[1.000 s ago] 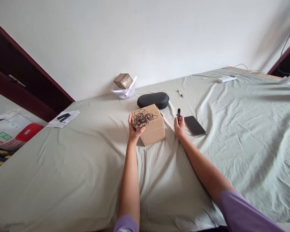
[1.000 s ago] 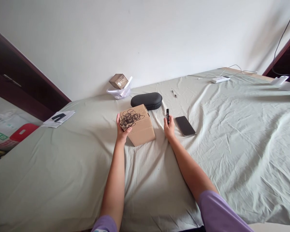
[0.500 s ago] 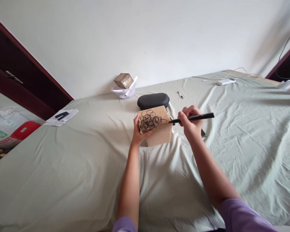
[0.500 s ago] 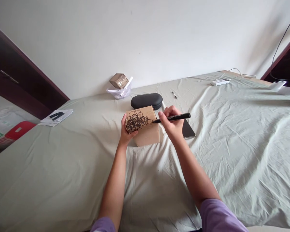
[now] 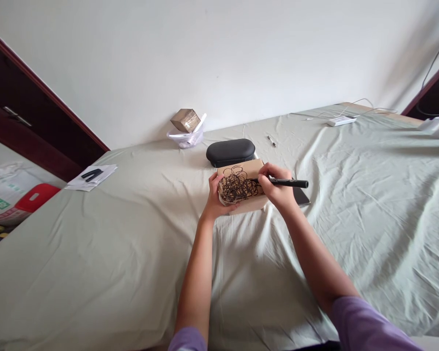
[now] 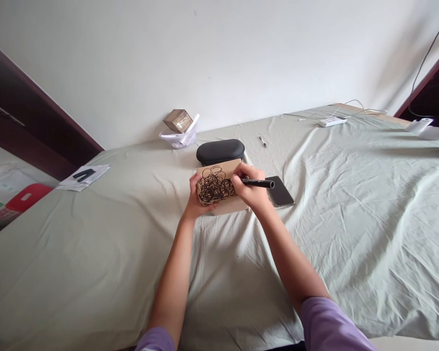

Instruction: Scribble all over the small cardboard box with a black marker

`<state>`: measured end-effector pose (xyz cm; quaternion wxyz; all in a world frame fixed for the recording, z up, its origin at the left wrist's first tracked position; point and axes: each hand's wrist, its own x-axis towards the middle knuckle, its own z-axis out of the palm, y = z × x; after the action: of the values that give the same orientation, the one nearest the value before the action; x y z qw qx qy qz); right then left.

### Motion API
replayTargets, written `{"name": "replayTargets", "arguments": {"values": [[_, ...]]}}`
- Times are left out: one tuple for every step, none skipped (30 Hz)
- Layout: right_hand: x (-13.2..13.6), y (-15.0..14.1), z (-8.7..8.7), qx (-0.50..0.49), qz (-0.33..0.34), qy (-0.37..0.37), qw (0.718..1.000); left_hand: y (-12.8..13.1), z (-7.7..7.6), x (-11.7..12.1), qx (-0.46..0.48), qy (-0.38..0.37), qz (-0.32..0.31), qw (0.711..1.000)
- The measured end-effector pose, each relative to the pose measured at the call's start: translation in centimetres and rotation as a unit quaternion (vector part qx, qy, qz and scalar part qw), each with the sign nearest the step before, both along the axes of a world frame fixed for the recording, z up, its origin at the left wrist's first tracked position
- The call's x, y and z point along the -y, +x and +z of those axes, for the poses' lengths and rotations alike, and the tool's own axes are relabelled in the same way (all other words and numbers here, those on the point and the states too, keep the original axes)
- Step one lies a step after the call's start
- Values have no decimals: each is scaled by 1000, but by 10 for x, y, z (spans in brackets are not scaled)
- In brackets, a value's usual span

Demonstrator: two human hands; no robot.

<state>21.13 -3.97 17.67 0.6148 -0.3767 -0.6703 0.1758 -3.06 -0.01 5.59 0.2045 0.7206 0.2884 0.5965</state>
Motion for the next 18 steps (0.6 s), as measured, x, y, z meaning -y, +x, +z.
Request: {"name": "replayTargets", "arguments": {"values": [[0, 0, 0, 24, -4, 4, 1000, 1, 0, 0, -2, 0, -1, 1000], [-1, 0, -1, 46, -11, 9, 999, 2, 1, 0, -4, -1, -1, 1000], [-1, 1, -1, 61, -24, 15, 998, 2, 1, 0, -6, -2, 0, 1000], [-1, 2, -1, 65, -40, 19, 997, 2, 1, 0, -7, -1, 1, 1000], [0, 4, 0, 58, -55, 18, 997, 2, 1, 0, -6, -1, 1, 1000], [0, 7, 1, 50, -60, 13, 997, 2, 1, 0, -2, -1, 0, 1000], [1, 10, 3, 48, -47, 3, 998, 3, 2, 0, 3, -2, -2, 1000], [2, 12, 6, 59, -16, -7, 998, 4, 2, 0, 7, -4, -5, 1000], [3, 14, 8, 82, 25, -15, 996, 5, 2, 1, 7, -7, -9, 1000], [4, 14, 10, 111, 65, -18, 992, 6, 3, 1, 4, -8, -12, 1000], [5, 14, 11, 136, 89, -15, 987, 7, 3, 2, -3, -9, -14, 1000], [5, 12, 12, 147, 88, -7, 985, 9, 4, 3, -10, -8, -14, 1000], [5, 10, 11, 143, 64, 5, 988, 10, 4, 3, -16, -7, -14, 1000], [4, 7, 10, 126, 27, 16, 992, 10, 4, 4, -19, -7, -14, 1000], [4, 6, 9, 101, -9, 24, 995, 11, 4, 4, -20, -9, -12, 1000], [3, 5, 7, 69, -37, 28, 997, 11, 3, 3, -17, -12, -12, 1000], [2, 6, 6, 30, -58, 29, 997, 10, 3, 2, -12, -16, -12, 1000], [1, 8, 4, -12, -71, 30, 997, 9, 2, 0, -3, -23, -11, 1000]]}}
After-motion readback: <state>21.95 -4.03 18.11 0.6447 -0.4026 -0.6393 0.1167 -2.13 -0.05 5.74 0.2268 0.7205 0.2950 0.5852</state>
